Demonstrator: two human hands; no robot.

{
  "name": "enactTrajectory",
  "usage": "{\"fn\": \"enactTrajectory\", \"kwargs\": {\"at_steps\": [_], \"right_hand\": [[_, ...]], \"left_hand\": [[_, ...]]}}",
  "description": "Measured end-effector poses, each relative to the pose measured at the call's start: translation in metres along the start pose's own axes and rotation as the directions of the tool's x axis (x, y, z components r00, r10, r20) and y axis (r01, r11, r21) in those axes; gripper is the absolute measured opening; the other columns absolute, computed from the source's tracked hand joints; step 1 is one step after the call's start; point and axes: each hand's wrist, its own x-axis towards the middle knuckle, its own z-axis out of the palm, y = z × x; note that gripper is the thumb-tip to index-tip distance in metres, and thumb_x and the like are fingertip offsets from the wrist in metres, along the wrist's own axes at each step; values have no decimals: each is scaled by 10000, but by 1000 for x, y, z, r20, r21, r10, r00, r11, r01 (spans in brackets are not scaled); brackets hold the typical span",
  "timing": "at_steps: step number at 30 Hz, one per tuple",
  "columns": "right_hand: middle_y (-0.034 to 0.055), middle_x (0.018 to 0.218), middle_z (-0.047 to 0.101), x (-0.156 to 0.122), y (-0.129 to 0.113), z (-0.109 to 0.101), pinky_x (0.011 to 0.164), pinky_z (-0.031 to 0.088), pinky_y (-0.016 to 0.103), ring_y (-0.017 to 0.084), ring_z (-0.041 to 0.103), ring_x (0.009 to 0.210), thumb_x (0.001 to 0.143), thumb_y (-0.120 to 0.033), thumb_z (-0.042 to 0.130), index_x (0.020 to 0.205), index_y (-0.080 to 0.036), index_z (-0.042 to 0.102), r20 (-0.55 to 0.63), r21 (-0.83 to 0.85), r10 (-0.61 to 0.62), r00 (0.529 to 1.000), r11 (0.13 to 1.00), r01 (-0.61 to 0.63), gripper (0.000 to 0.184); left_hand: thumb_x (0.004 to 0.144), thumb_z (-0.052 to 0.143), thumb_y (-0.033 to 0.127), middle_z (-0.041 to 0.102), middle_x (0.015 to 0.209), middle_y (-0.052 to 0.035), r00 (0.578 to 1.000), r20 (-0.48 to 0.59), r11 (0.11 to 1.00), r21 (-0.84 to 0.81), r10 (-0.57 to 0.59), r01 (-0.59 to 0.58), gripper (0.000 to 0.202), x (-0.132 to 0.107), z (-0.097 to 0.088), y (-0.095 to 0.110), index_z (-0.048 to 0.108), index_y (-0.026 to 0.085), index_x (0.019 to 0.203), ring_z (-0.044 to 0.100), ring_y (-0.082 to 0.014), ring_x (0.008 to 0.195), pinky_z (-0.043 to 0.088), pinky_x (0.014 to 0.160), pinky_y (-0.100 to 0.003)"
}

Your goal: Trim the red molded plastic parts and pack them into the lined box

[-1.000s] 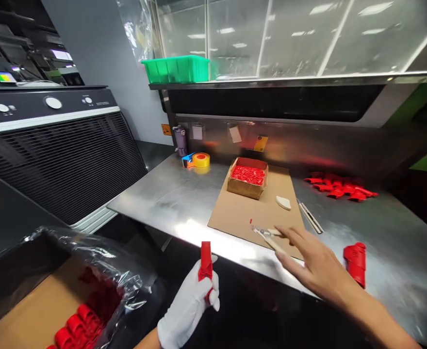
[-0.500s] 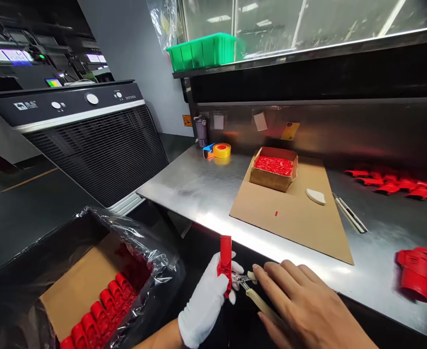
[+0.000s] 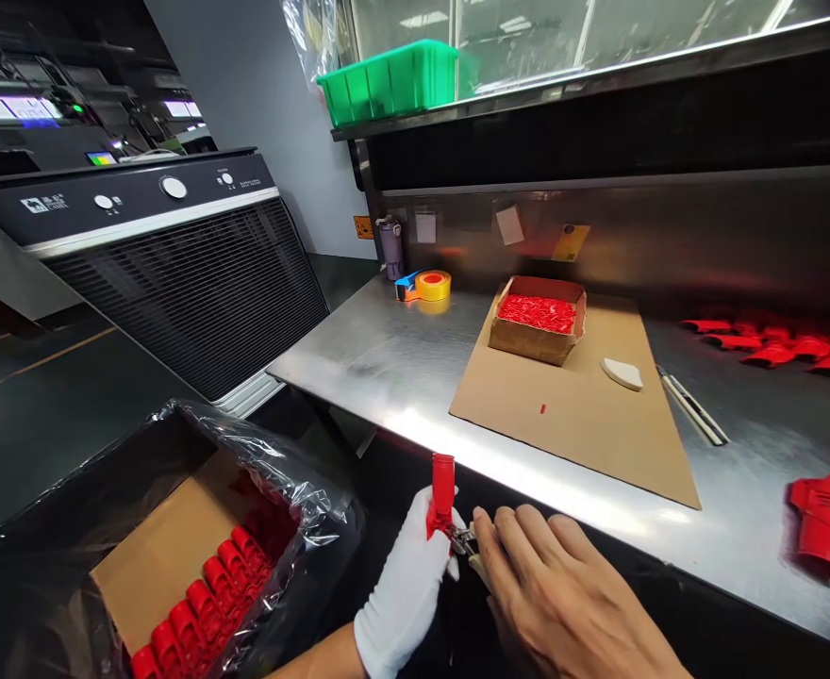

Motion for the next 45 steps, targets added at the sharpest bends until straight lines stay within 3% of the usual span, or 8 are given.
{"fn": "enactTrajectory", "kwargs": {"at_steps": [10, 14, 18, 21, 29, 35, 42, 45], "right_hand": [[100, 804, 601, 2, -7, 4, 614, 292, 378, 241, 511, 755, 874, -92, 369, 1011, -98, 693, 0, 7, 25, 1000, 1000, -25, 352], [88, 747, 567, 5, -3, 0, 606, 292, 377, 244, 502, 715, 830, -113, 416, 966, -101, 684, -3, 15, 7, 1000, 1000, -7, 301], [45, 709, 526, 8, 2, -10, 622, 307, 365, 208, 483, 674, 789, -90, 496, 793, -169, 621, 12, 16, -17, 1000, 1000, 17, 148], [43, 720, 530, 6, 4, -8, 608, 295, 366, 207, 483, 675, 776, -86, 459, 761, -183, 602, -25, 49, -40, 999, 998, 41, 173], [65, 742, 549, 8, -2, 3, 599, 279, 373, 220, 469, 682, 744, -101, 446, 974, -119, 681, 2, 29, 14, 1000, 999, -14, 330], [73, 732, 548, 9, -9, -1, 612, 278, 376, 221, 449, 699, 825, -105, 413, 842, -154, 671, -14, -5, 54, 998, 999, -54, 263], [106, 876, 611, 7, -11, 6, 646, 309, 385, 244, 514, 832, 848, -100, 409, 898, -143, 659, -16, 8, 39, 999, 999, -38, 258], [79, 833, 595, 6, -9, 6, 670, 329, 385, 231, 512, 804, 827, -92, 456, 910, -160, 637, -6, 14, 24, 1000, 1000, -24, 211]], "left_hand": [[841, 409, 172, 466, 834, -6, 991, -97, 990, 94, -94, 103, 131, -1, 8, 9, 457, 172, 963, 403, -136, 732, 406, 736, -308], [847, 399, 186, 478, 835, -18, 991, -115, 989, 125, -67, 82, 87, -1, 9, 12, 452, 177, 915, 428, -152, 765, 411, 775, -326], [853, 413, 207, 471, 812, -12, 991, -114, 988, 131, -64, 78, 90, -1, 5, 9, 465, 171, 918, 402, -141, 719, 399, 724, -309], [866, 425, 243, 456, 786, 1, 995, -77, 993, 92, -65, 72, 84, -2, 2, 8, 458, 176, 904, 377, -126, 664, 376, 662, -292], [892, 431, 329, 421, 749, 20, 997, -39, 998, 31, -60, 61, 145, -2, 2, 6, 436, 184, 891, 337, -112, 626, 341, 611, -279], [905, 447, 347, 420, 762, 18, 997, -53, 999, -11, -49, 49, 168, 2, 2, -5, 451, 181, 883, 346, -115, 653, 343, 634, -281], [870, 461, 324, 424, 764, 14, 991, -71, 994, -21, -110, 109, 142, 2, 3, 3, 447, 183, 884, 339, -120, 661, 335, 642, -282], [870, 459, 319, 415, 750, 17, 993, -57, 994, 3, -107, 108, 139, 1, 2, 6, 450, 181, 868, 325, -119, 654, 334, 646, -284]]}}
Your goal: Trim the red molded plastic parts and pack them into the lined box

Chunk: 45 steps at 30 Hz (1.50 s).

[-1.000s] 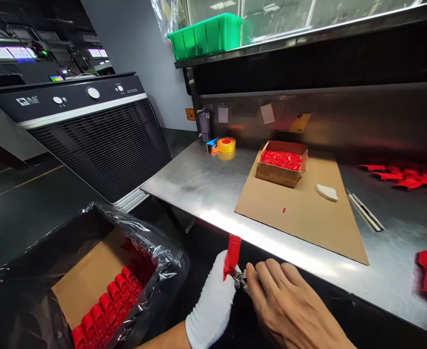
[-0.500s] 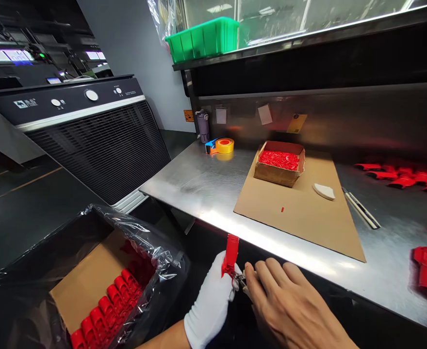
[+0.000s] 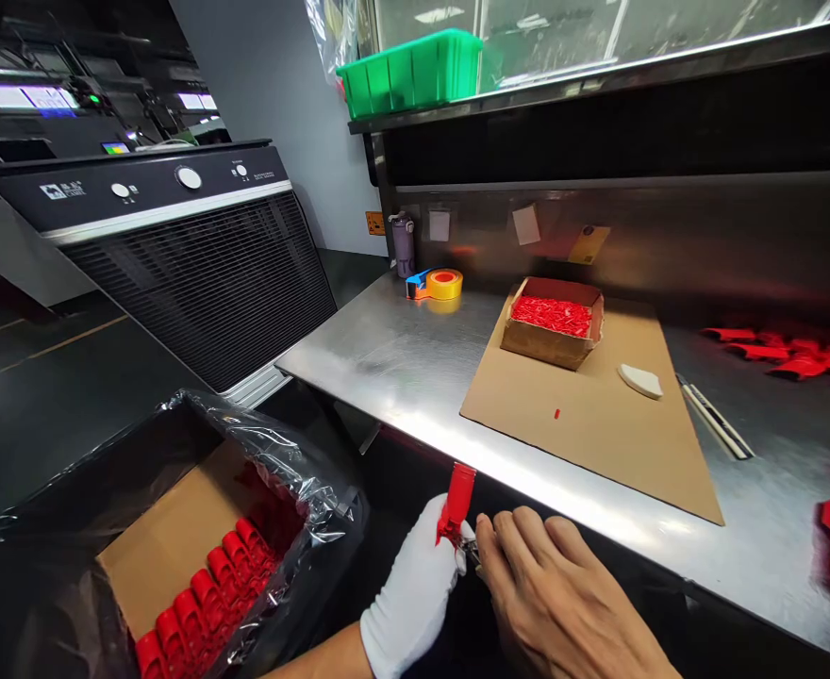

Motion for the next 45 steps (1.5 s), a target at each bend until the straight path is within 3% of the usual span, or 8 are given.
{"fn": "enactTrajectory", "kwargs": {"at_steps": [10, 19, 31, 40, 45], "right_hand": [[67, 768, 556, 3, 3, 7, 618, 264, 378, 225, 477, 714, 701, -151, 533, 871, -154, 622, 31, 52, -41, 999, 998, 39, 192], [35, 695, 506, 2, 4, 12, 619, 229, 371, 201, 396, 621, 688, -127, 528, 819, -170, 605, 2, 117, -94, 996, 989, 93, 158], [55, 771, 537, 7, -1, 4, 656, 270, 392, 225, 424, 716, 702, -159, 507, 960, -130, 678, 17, 91, 9, 1000, 996, -11, 311], [44, 709, 485, 7, -4, 3, 625, 252, 375, 207, 400, 684, 726, -183, 521, 833, -151, 677, -23, 50, 46, 999, 998, -45, 192], [48, 699, 474, 6, -4, 2, 631, 259, 388, 217, 389, 675, 731, -155, 496, 865, -150, 690, 24, 22, 69, 997, 997, -70, 236]], "left_hand": [[833, 470, 238, 415, 744, 21, 998, 43, 998, 48, 36, -38, 75, 3, -7, -6, 481, 170, 861, 324, -116, 657, 330, 634, -272], [802, 450, 225, 430, 702, 24, 999, 19, 988, 150, 30, -32, 93, 0, -11, 9, 499, 160, 846, 325, -111, 616, 323, 617, -278], [867, 486, 295, 433, 751, 19, 996, 62, 995, 63, 70, -73, 150, 1, -13, 3, 516, 159, 922, 312, -106, 635, 332, 609, -256], [846, 482, 242, 402, 743, 25, 990, 127, 994, 79, 61, -71, 95, 4, -16, 0, 516, 158, 874, 306, -109, 654, 324, 626, -254], [854, 465, 235, 419, 763, 16, 993, 98, 991, 109, 66, -77, 115, 3, -11, 8, 528, 154, 907, 313, -118, 670, 341, 652, -269]]}}
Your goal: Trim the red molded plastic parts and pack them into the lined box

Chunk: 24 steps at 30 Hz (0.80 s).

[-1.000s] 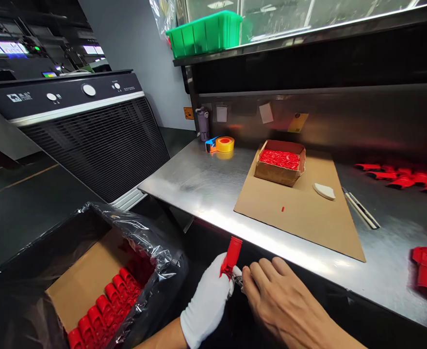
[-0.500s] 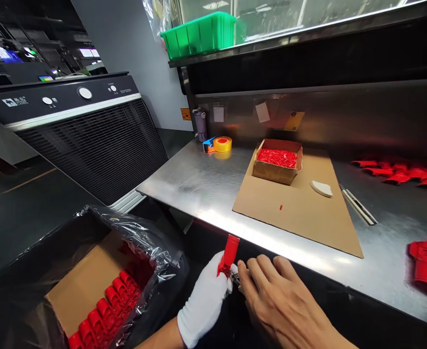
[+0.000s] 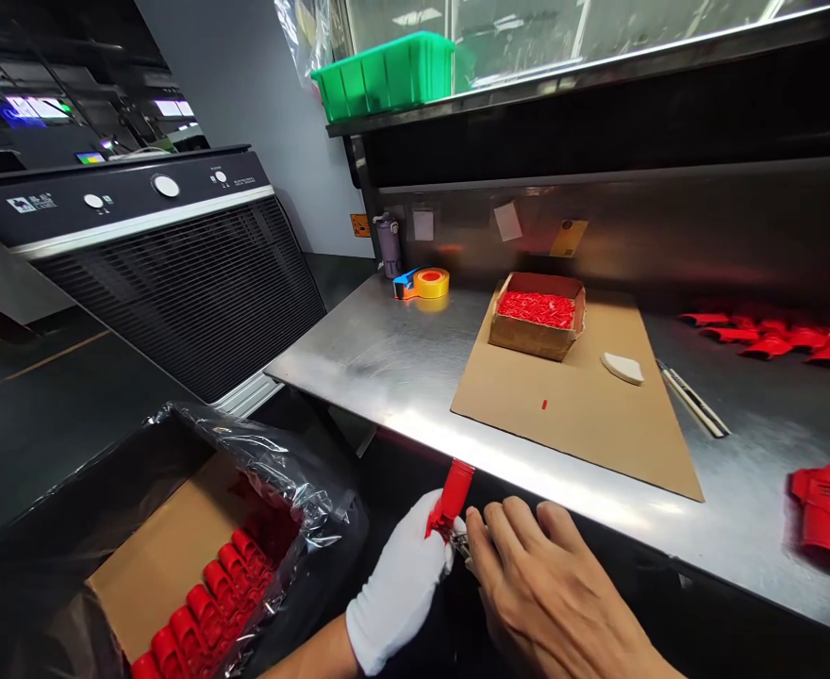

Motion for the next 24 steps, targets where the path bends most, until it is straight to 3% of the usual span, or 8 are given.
{"fn": "enactTrajectory", "kwargs": {"at_steps": [12, 24], "right_hand": [[70, 739, 493, -4, -3, 5, 662, 290, 404, 242, 410, 725, 789, -197, 462, 971, -111, 703, 22, -2, 6, 1000, 1000, -6, 313], [87, 721, 512, -4, -7, 8, 620, 251, 399, 247, 408, 695, 743, -181, 481, 819, -155, 666, 8, 7, 6, 1000, 1000, -6, 202]], "left_hand": [[880, 475, 272, 402, 736, 36, 999, -20, 998, -58, -40, 39, 112, 0, 0, -10, 481, 162, 897, 305, -98, 630, 319, 603, -252], [826, 453, 222, 439, 792, 6, 999, -30, 1000, 9, -26, 26, 131, 0, 0, -5, 505, 144, 919, 340, -123, 699, 378, 691, -294]]}}
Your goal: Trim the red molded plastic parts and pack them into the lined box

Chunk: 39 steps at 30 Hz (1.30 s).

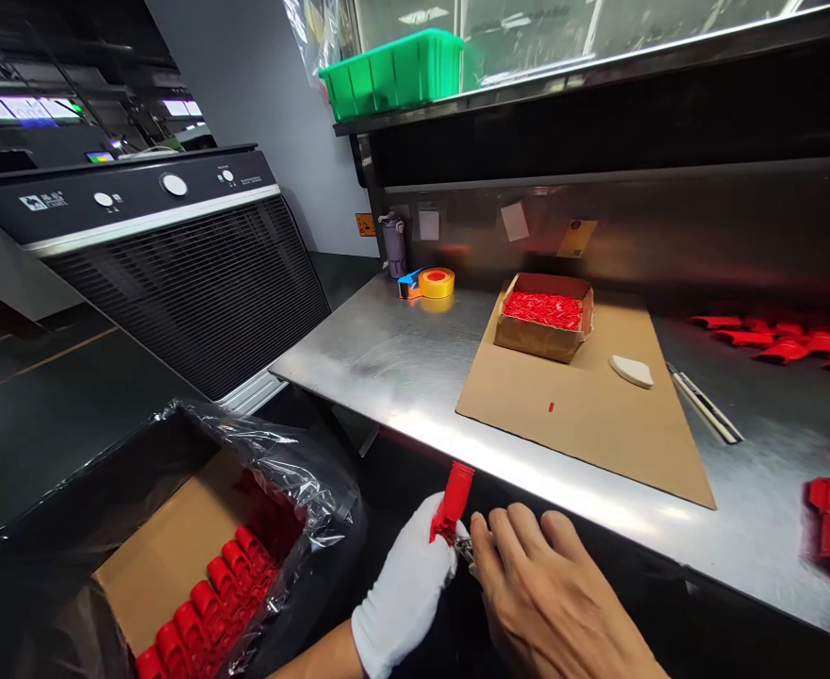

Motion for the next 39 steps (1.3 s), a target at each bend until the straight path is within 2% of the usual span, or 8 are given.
{"fn": "enactTrajectory", "kwargs": {"at_steps": [5, 11, 14, 19, 25, 29, 34, 39], "right_hand": [[74, 684, 495, 5, 1, 2, 619, 241, 390, 225, 392, 657, 711, -177, 526, 762, -169, 632, 11, 0, -34, 999, 999, 34, 118], [38, 657, 451, -3, 6, 17, 635, 229, 382, 200, 361, 618, 692, -142, 559, 725, -191, 575, 8, 78, -87, 996, 993, 86, 61], [26, 657, 427, -7, 6, 22, 619, 203, 376, 191, 333, 607, 715, -121, 561, 733, -198, 562, 22, 92, -90, 996, 992, 88, 79], [38, 703, 461, -5, 5, 17, 622, 220, 390, 207, 371, 657, 727, -179, 559, 824, -191, 610, 40, 77, -18, 999, 997, 14, 110], [52, 749, 518, -2, 5, 11, 623, 243, 394, 215, 415, 702, 685, -218, 580, 900, -154, 654, 10, 75, -13, 1000, 997, 13, 236], [61, 784, 551, -3, 5, 10, 628, 250, 391, 216, 445, 725, 661, -216, 597, 903, -144, 651, -23, 77, -5, 1000, 997, 6, 259], [45, 730, 516, -6, 9, 15, 628, 243, 386, 208, 421, 676, 700, -190, 586, 904, -144, 633, 32, 73, -76, 997, 995, 74, 214], [43, 698, 498, -8, 10, 16, 624, 225, 378, 197, 381, 639, 706, -133, 566, 820, -164, 593, 8, 54, -163, 987, 985, 163, 121]], "left_hand": [[822, 456, 254, 506, 862, -42, 999, -46, 996, 88, -7, 11, 184, -2, 1, -1, 512, 132, 946, 413, -164, 785, 419, 793, -358], [789, 447, 245, 465, 783, -11, 998, -49, 995, 91, -28, 32, 144, -2, -3, -2, 492, 150, 887, 375, -137, 691, 387, 700, -317], [763, 441, 226, 434, 745, 10, 997, -47, 996, 69, -54, 57, 129, -1, -4, 1, 479, 158, 865, 337, -122, 652, 362, 667, -299], [766, 451, 219, 435, 759, 11, 999, -44, 998, 61, -25, 27, 164, 2, -4, 0, 501, 148, 905, 324, -118, 658, 354, 666, -290], [798, 448, 193, 452, 791, 1, 1000, -8, 998, 62, 7, -6, 150, 2, -4, -6, 527, 143, 915, 336, -123, 693, 361, 678, -283], [799, 462, 170, 439, 771, 14, 1000, 6, 997, 71, -2, 2, 118, 3, -6, -6, 522, 149, 899, 322, -115, 680, 344, 661, -271], [790, 451, 154, 399, 736, 32, 996, 75, 999, 5, -45, 45, 102, 3, -8, -9, 493, 158, 883, 287, -104, 646, 296, 593, -254], [792, 456, 175, 413, 718, 33, 994, 106, 999, -8, -42, 43, 83, 3, -10, -9, 487, 160, 868, 299, -101, 627, 294, 583, -254]]}}
